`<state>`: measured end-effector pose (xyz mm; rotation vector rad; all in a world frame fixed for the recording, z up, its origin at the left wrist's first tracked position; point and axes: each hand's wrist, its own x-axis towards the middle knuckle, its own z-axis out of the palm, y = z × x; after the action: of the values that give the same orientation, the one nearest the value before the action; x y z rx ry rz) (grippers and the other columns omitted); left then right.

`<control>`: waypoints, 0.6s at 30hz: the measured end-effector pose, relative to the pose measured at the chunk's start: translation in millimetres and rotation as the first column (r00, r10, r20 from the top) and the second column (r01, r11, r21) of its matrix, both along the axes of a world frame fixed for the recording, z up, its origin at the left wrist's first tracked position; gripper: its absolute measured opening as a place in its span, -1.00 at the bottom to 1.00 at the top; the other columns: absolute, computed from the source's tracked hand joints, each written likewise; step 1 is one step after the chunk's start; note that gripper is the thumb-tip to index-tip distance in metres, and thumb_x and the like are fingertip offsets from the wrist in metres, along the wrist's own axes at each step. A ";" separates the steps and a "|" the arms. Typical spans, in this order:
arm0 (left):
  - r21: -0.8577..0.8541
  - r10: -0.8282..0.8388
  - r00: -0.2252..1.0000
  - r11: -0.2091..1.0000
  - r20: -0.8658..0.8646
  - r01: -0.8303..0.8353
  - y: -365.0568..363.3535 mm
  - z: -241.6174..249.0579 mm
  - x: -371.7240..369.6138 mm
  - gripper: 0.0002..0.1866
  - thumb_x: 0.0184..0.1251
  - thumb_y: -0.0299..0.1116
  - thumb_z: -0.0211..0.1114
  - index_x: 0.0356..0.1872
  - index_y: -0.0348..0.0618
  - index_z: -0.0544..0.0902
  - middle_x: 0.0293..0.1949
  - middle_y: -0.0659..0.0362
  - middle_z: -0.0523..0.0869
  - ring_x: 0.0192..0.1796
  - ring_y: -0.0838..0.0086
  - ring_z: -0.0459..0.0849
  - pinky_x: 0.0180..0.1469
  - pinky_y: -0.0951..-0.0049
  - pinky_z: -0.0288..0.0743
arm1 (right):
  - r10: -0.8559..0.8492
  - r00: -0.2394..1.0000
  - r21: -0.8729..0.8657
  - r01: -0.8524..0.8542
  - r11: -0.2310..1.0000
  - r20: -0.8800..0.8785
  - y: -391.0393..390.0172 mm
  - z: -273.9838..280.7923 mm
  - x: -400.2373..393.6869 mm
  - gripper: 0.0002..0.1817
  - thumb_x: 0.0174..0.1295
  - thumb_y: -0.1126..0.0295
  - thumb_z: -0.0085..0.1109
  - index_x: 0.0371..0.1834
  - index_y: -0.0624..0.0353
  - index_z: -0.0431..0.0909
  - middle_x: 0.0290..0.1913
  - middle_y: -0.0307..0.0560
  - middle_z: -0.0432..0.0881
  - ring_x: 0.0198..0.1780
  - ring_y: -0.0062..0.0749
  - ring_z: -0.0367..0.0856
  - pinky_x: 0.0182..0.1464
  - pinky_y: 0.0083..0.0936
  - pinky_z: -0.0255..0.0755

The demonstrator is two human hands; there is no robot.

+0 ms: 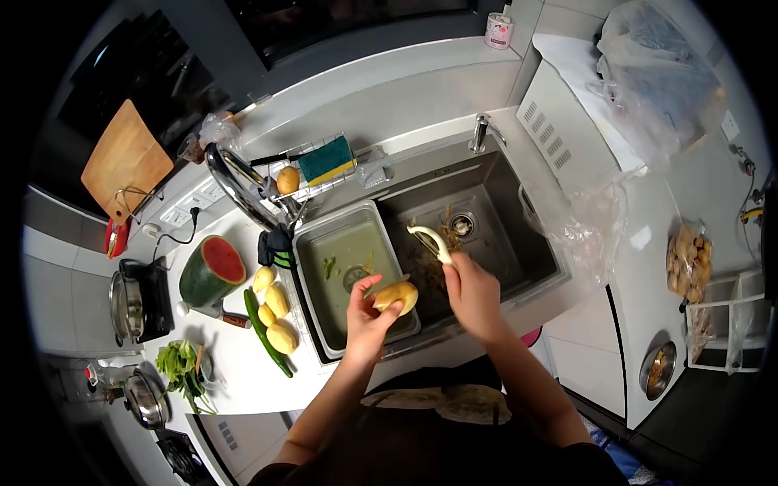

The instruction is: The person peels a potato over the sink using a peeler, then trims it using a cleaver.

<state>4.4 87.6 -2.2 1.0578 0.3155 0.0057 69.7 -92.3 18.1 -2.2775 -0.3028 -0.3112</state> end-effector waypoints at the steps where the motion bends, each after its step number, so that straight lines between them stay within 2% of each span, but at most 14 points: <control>1: 0.198 0.004 1.000 0.980 0.011 -0.006 0.3 -5.9 -0.1 -0.59 0.23 -0.57 0.31 0.08 -0.21 0.41 -0.08 0.08 0.65 -0.06 0.44 0.66 -0.07 0.47 0.57 | 0.030 0.957 -0.227 -0.099 0.969 -0.289 -10.3 -28.8 12.6 -0.80 0.38 0.29 0.06 -0.34 0.19 0.47 -0.53 0.05 0.60 -0.42 0.05 0.61 -0.40 -0.13 0.46; 2: 0.389 0.003 0.999 0.921 0.033 -0.016 1.2 -11.6 3.3 -0.54 0.16 -0.53 0.42 0.04 -0.25 0.39 -0.16 0.08 0.67 -0.12 0.47 0.67 -0.12 0.50 0.55 | 0.024 0.945 -0.096 -0.058 0.994 -0.325 -12.0 -40.8 16.4 -0.76 0.38 0.24 0.06 -0.31 0.19 0.51 -0.57 0.04 0.57 -0.45 0.03 0.61 -0.40 -0.17 0.45; 4: 0.619 0.015 0.996 0.783 0.086 -0.065 4.3 -19.7 7.0 -0.58 0.07 -0.46 0.52 -0.12 -0.27 0.47 -0.29 0.12 0.69 -0.27 0.55 0.65 -0.18 0.52 0.54 | 0.149 0.904 0.219 -0.063 0.974 -0.400 -2.3 -20.4 12.1 -0.74 0.34 0.20 0.14 -0.27 0.20 0.54 -0.55 0.04 0.57 -0.48 -0.03 0.59 -0.40 -0.28 0.42; 6: 0.624 0.005 0.997 0.779 0.078 -0.053 3.4 -19.3 6.9 -0.61 0.08 -0.45 0.52 -0.15 -0.29 0.50 -0.35 0.17 0.69 -0.32 0.57 0.64 -0.20 0.54 0.54 | 0.289 0.873 0.436 -0.100 0.895 -0.394 14.1 -10.8 4.3 -0.68 0.25 0.20 0.29 -0.23 0.27 0.55 -0.50 -0.03 0.58 -0.49 -0.38 0.55 -0.39 -0.48 0.37; 7: 0.547 -0.026 0.999 0.837 0.045 -0.003 2.6 -20.5 6.8 -0.56 0.08 -0.44 0.53 -0.09 -0.29 0.49 -0.28 0.16 0.69 -0.26 0.57 0.64 -0.16 0.54 0.54 | 0.333 0.861 0.463 -0.132 0.876 -0.384 19.6 -16.0 -0.3 -0.68 0.25 0.20 0.29 -0.24 0.28 0.55 -0.50 -0.10 0.58 -0.49 -0.46 0.53 -0.40 -0.51 0.36; 8: 0.549 -0.029 0.998 0.836 0.053 -0.005 1.3 -21.1 10.5 -0.56 0.08 -0.44 0.53 -0.09 -0.29 0.49 -0.28 0.16 0.69 -0.26 0.57 0.64 -0.16 0.54 0.54 | 0.375 0.855 0.490 -0.170 0.855 -0.359 23.8 -24.4 1.5 -0.68 0.25 0.20 0.29 -0.24 0.30 0.55 -0.50 -0.16 0.57 -0.49 -0.55 0.52 -0.41 -0.54 0.34; 9: 0.468 0.005 0.995 0.882 0.095 -0.049 -1.2 -21.7 10.7 -0.55 0.08 -0.44 0.54 -0.07 -0.28 0.49 -0.23 0.16 0.68 -0.22 0.57 0.64 -0.12 0.54 0.53 | 0.425 0.743 0.603 -0.037 0.797 -0.518 27.0 -26.5 1.9 -0.67 0.26 0.20 0.29 -0.20 0.29 0.55 -0.51 -0.23 0.54 -0.49 -0.62 0.49 -0.42 -0.59 0.31; 10: 0.380 0.045 0.991 0.920 0.130 -0.091 -2.9 -22.8 8.5 -0.54 0.09 -0.43 0.54 -0.05 -0.27 0.48 -0.18 0.15 0.67 -0.18 0.57 0.63 -0.09 0.55 0.52 | 0.426 0.742 0.601 -0.039 0.798 -0.517 24.7 -27.0 -0.2 -0.67 0.26 0.20 0.29 -0.20 0.29 0.55 -0.51 -0.23 0.54 -0.49 -0.62 0.49 -0.42 -0.59 0.31; 11: 0.217 0.032 0.990 0.974 0.136 -0.062 -2.3 -29.0 7.1 -0.51 0.09 -0.46 0.53 0.00 -0.26 0.47 -0.11 0.15 0.64 -0.12 0.57 0.62 -0.03 0.55 0.51 | 0.514 0.639 0.713 0.078 0.697 -0.572 21.3 -26.4 -1.5 -0.70 0.30 0.22 0.23 -0.17 0.28 0.54 -0.50 -0.26 0.53 -0.53 -0.69 0.44 -0.50 -0.67 0.24; 12: 0.217 0.035 0.990 0.974 0.138 -0.065 -4.6 -27.2 6.4 -0.51 0.09 -0.46 0.53 0.00 -0.26 0.47 -0.11 0.15 0.64 -0.12 0.57 0.62 -0.03 0.55 0.51 | 0.606 0.528 0.784 0.212 0.583 -0.594 20.6 -23.4 -1.7 -0.73 0.35 0.25 0.18 -0.13 0.27 0.53 -0.50 -0.29 0.52 -0.58 -0.76 0.39 -0.57 -0.75 0.18; 14: 0.131 0.039 0.988 0.990 0.148 -0.058 -10.6 -23.5 3.6 -0.51 0.10 -0.51 0.51 0.03 -0.26 0.47 -0.10 0.18 0.64 -0.09 0.56 0.61 -0.01 0.52 0.51 | 0.608 0.526 0.787 0.224 0.574 -0.594 21.5 -26.1 -5.2 -0.73 0.37 0.25 0.16 -0.11 0.26 0.53 -0.50 -0.27 0.53 -0.58 -0.73 0.41 -0.55 -0.73 0.21; 16: 0.125 0.040 0.991 0.991 0.124 -0.055 -9.6 -17.3 2.2 -0.53 0.14 -0.56 0.47 0.05 -0.26 0.47 -0.08 0.20 0.64 -0.04 0.56 0.59 -0.01 0.48 0.52 | 0.611 0.523 0.790 0.238 0.565 -0.595 22.7 -31.9 -8.6 -0.74 0.39 0.25 0.13 -0.08 0.25 0.52 -0.50 -0.25 0.54 -0.57 -0.69 0.42 -0.54 -0.71 0.24; 17: 0.176 0.047 0.994 0.982 0.097 -0.063 -9.1 -13.4 1.4 -0.53 0.09 -0.55 0.49 0.03 -0.28 0.51 -0.11 0.18 0.65 -0.06 0.53 0.60 -0.02 0.46 0.52 | 0.392 0.714 0.655 0.122 0.746 -0.580 22.9 -36.3 -10.0 -0.73 0.37 0.25 0.14 -0.08 0.24 0.51 -0.50 -0.16 0.55 -0.54 -0.53 0.48 -0.47 -0.57 0.32; 18: 0.226 0.054 0.996 0.972 0.072 -0.069 -8.4 -10.7 1.8 -0.53 0.04 -0.54 0.52 0.00 -0.30 0.55 -0.14 0.17 0.65 -0.08 0.50 0.61 -0.03 0.44 0.53 | 0.175 0.870 0.456 0.063 0.888 -0.462 22.9 -38.5 -10.7 -0.72 0.36 0.25 0.15 -0.07 0.24 0.49 -0.50 -0.08 0.56 -0.51 -0.38 0.53 -0.41 -0.43 0.40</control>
<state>6.2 79.2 -12.9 1.2730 0.2931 0.1345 59.0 -69.4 -20.4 -1.7888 -0.0206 0.2227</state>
